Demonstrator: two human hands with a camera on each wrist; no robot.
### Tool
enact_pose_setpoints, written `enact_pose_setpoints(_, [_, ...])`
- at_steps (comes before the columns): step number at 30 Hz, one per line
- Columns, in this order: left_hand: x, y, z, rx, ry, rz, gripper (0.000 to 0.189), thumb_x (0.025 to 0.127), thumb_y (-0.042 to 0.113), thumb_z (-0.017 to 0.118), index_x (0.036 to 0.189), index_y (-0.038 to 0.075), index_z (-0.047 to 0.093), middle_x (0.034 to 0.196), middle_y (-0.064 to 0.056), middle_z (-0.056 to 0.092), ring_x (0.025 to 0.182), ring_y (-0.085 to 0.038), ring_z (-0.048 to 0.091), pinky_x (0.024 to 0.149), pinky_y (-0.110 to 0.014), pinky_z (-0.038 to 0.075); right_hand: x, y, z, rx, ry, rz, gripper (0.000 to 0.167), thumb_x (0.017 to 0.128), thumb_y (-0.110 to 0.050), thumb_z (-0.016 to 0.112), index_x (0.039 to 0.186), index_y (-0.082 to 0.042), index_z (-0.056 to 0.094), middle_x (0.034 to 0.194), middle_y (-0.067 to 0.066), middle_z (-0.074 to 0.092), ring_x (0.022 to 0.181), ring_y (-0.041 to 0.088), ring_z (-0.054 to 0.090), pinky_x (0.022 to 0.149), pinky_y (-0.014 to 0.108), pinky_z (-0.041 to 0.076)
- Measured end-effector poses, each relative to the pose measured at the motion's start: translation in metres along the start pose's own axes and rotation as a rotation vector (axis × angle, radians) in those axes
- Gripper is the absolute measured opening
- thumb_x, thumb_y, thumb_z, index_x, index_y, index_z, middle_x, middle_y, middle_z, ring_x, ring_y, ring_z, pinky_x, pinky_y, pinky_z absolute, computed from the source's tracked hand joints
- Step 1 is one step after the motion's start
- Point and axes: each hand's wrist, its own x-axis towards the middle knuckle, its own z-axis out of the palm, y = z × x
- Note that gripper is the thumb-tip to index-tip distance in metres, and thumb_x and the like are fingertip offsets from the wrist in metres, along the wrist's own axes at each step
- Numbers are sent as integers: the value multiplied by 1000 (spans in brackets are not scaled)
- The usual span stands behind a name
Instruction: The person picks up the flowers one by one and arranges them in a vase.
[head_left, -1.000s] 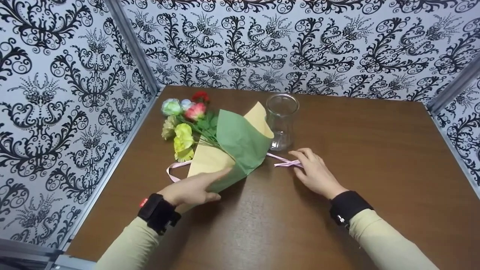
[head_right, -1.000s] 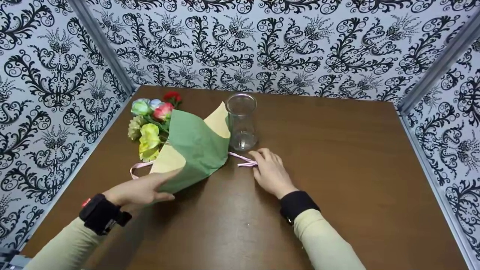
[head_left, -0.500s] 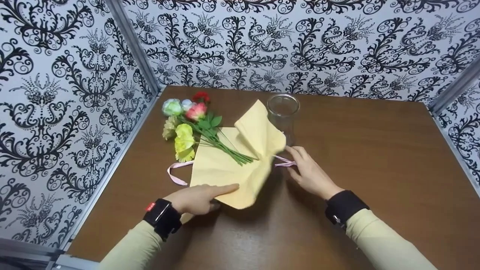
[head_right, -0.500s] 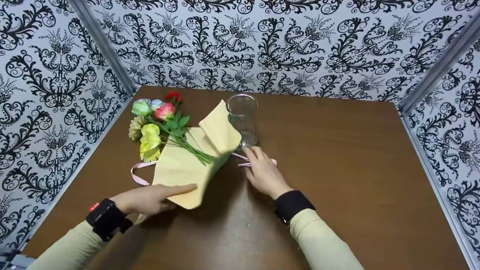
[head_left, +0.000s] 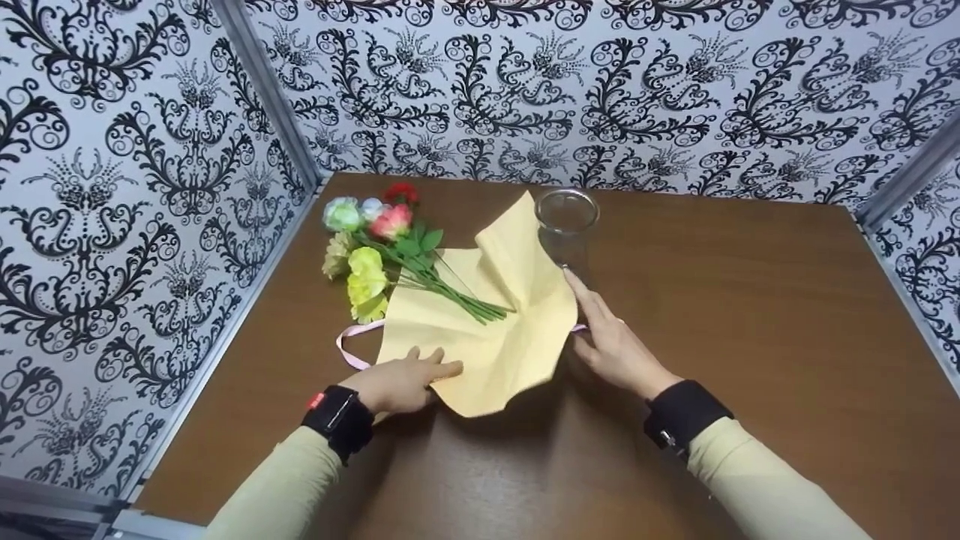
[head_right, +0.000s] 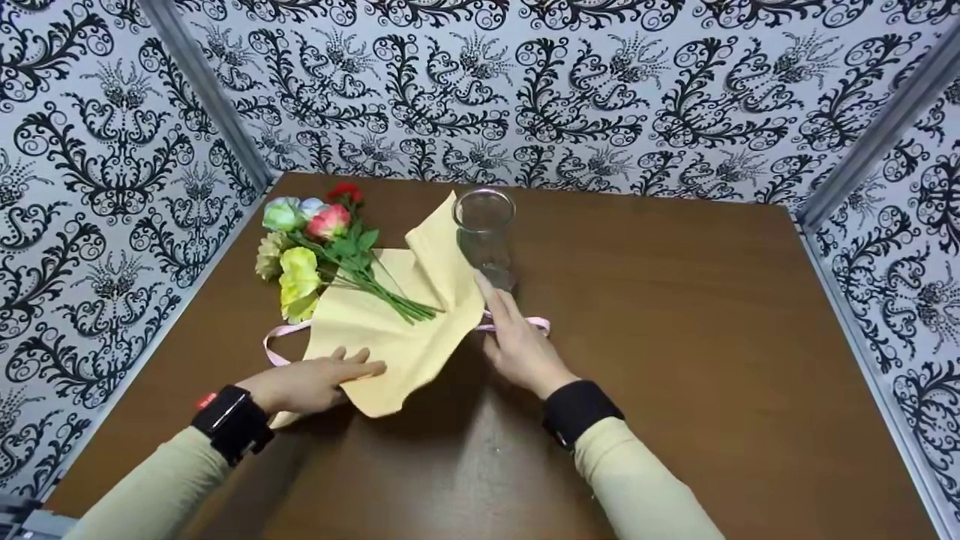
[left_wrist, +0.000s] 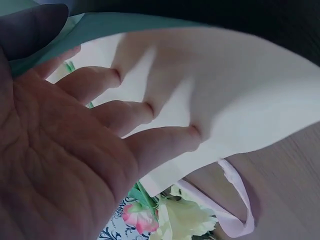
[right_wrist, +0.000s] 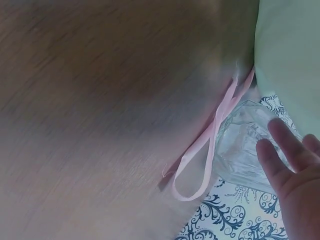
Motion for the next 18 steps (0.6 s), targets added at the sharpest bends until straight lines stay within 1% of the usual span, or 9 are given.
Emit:
enact_pose_setpoints(3, [2, -6, -2, 38, -5, -16, 65, 95, 2, 52, 155, 23, 45, 166, -19, 27, 149, -57, 16, 110, -63, 38, -1, -1, 1, -5, -14, -20, 93, 86, 7, 63, 163, -28, 24, 152, 8, 46, 114, 31, 65, 91, 49, 54])
enact_pose_setpoints(5, [3, -11, -3, 46, -5, -30, 64, 95, 2, 52, 155, 23, 45, 167, -16, 25, 150, -55, 14, 96, -58, 49, -1, -1, 1, -36, -21, -56, 89, 85, 8, 63, 160, -28, 32, 150, 9, 48, 118, 34, 62, 93, 53, 52])
enact_pose_setpoints(6, [3, -13, -4, 43, -1, -35, 64, 95, 3, 53, 155, 22, 45, 167, -15, 25, 150, -55, 14, 87, -54, 52, -1, -1, 2, -48, -24, -78, 87, 84, 9, 64, 158, -28, 37, 147, 10, 50, 120, 35, 60, 95, 55, 51])
enact_pose_setpoints(8, [3, -18, -5, 40, 5, -47, 63, 95, 4, 54, 155, 23, 45, 167, -14, 25, 151, -55, 13, 79, -50, 52, -1, -2, 4, -77, -18, -136, 76, 84, 9, 64, 152, -22, 49, 141, 12, 54, 118, 35, 60, 94, 55, 51])
enact_pose_setpoints(9, [3, -21, -5, 32, 7, -55, 64, 95, 4, 54, 155, 23, 45, 168, -13, 25, 151, -54, 12, 78, -50, 52, -1, -2, 5, -96, -17, -156, 70, 85, 9, 65, 148, -20, 54, 139, 13, 55, 117, 34, 61, 94, 54, 52])
enact_pose_setpoints(11, [2, -26, -7, 21, 13, -70, 64, 95, 5, 54, 155, 23, 46, 168, -12, 24, 151, -54, 11, 80, -51, 52, -3, -2, 7, -113, -19, -190, 58, 86, 10, 64, 139, -15, 63, 135, 14, 57, 115, 31, 62, 93, 50, 53])
enact_pose_setpoints(13, [0, -31, -8, 25, 19, -76, 61, 97, 9, 54, 155, 24, 45, 168, -12, 24, 151, -54, 11, 94, -58, 49, -4, -2, 9, -132, -23, -212, 49, 87, 9, 63, 132, -11, 67, 132, 15, 59, 113, 29, 63, 91, 46, 55])
enact_pose_setpoints(15, [-2, -36, -10, 24, 28, -74, 59, 98, 12, 54, 155, 23, 46, 168, -12, 24, 150, -56, 11, 101, -65, 44, -6, -1, 10, -143, -40, -205, 45, 89, 8, 61, 129, -10, 68, 131, 15, 60, 113, 28, 64, 90, 45, 55])
enact_pose_setpoints(18, [-4, -44, -12, 33, 39, -70, 58, 99, 15, 56, 155, 22, 45, 168, -14, 24, 149, -58, 11, 105, -69, 39, -8, 1, 13, -150, -65, -190, 42, 90, 5, 61, 129, -9, 68, 132, 16, 61, 116, 31, 64, 93, 47, 55])
